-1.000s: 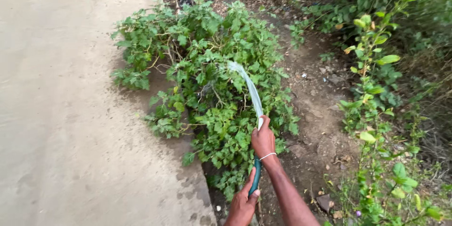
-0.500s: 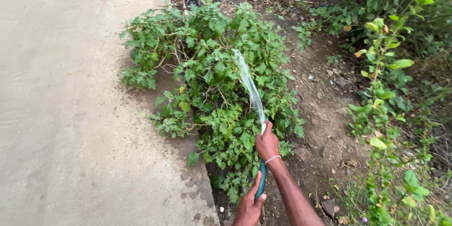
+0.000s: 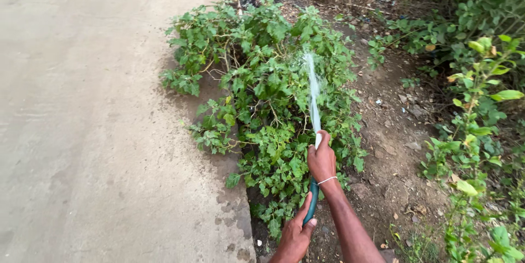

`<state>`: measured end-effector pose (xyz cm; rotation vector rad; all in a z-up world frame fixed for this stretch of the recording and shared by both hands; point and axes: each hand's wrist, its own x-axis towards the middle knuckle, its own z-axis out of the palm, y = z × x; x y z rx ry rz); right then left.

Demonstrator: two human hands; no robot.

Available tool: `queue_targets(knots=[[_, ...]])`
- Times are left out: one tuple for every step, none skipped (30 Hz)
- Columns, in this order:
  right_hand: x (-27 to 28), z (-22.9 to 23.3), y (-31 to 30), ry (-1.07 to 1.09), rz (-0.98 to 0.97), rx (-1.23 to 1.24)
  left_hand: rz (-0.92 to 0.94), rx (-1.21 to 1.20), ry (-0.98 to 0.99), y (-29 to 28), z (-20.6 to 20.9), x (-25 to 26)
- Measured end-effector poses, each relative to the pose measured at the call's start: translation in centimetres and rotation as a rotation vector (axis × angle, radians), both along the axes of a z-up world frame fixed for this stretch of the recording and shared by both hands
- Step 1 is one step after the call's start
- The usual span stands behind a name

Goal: The person waters various plants and bushes by hand using a hose, moving between different locations along a path to direct the water stream toward the roots and leaves.

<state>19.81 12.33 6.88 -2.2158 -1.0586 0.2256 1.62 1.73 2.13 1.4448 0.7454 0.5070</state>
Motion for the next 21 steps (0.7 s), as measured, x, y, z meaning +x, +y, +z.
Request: queue_targets(knots=[[-0.1,0.1,0.1,0.000,0.005,0.003,0.008,0.003,0.001,0.0,-0.1,-0.1],[-0.3,0.3,0.2,0.000,0.008,0.006,0.015,0.006,0.002,0.0,0.0,-0.2],[-0.5,0.5,0.3,0.019,0.005,0.005,0.021,0.009,0.002,0.1,0.3,-0.3],[-0.6,0.8,0.4,0.038,0.002,0.005,-0.002,-0.018,0.064,0.2,0.7,-0.5],[-0.7,1.1,0.6,0.058,-0.002,0.005,-0.027,-0.044,0.125,0.4,1.3,-0.6],[-0.8,1.5,0.8,0.051,0.003,0.020,-0.053,-0.070,0.187,0.6,1.8,-0.7],[-0.8,2.0,1.0,0.045,0.007,0.035,-0.037,-0.029,0.154,0.7,2.2,-0.8],[-0.7,2.5,1.1,0.039,0.010,0.051,-0.022,0.012,0.123,1.0,2.6,-0.7],[-0.6,3.1,1.2,0.013,0.016,0.066,-0.008,0.054,0.091,1.1,2.9,-0.5],[-0.4,3.5,1.3,-0.014,0.020,0.082,0.007,0.072,0.056,1.3,3.1,-0.4],[-0.3,3.9,1.3,-0.040,0.025,0.097,0.021,0.090,0.020,1.4,3.2,-0.2],[-0.3,4.2,1.4,-0.064,0.035,0.112,0.033,0.108,-0.014,1.5,3.4,0.0],[-0.2,4.3,1.4,-0.087,0.046,0.126,0.026,0.088,0.010,1.6,3.5,0.0],[0.0,4.4,1.4,-0.111,0.055,0.142,0.017,0.070,0.033,1.6,3.5,0.2],[0.2,4.3,1.5,-0.099,0.043,0.114,0.008,0.053,0.056,1.6,3.5,0.3],[0.4,4.0,1.5,-0.086,0.031,0.087,0.003,0.052,0.067,1.6,3.4,0.4],[0.6,3.7,1.6,-0.072,0.020,0.059,-0.002,0.051,0.077,1.4,3.2,0.5],[0.8,3.2,1.7,-0.052,0.014,0.033,-0.007,0.052,0.088,1.3,2.8,0.6],[0.9,2.5,1.9,-0.032,0.009,0.008,-0.017,0.024,0.108,1.3,2.4,0.7],[1.1,1.8,1.8,-0.012,0.002,-0.017,-0.029,-0.004,0.128,1.2,1.8,1.0],[1.2,1.0,1.8,0.018,-0.005,-0.055,-0.042,-0.031,0.149,1.0,1.2,1.2]])
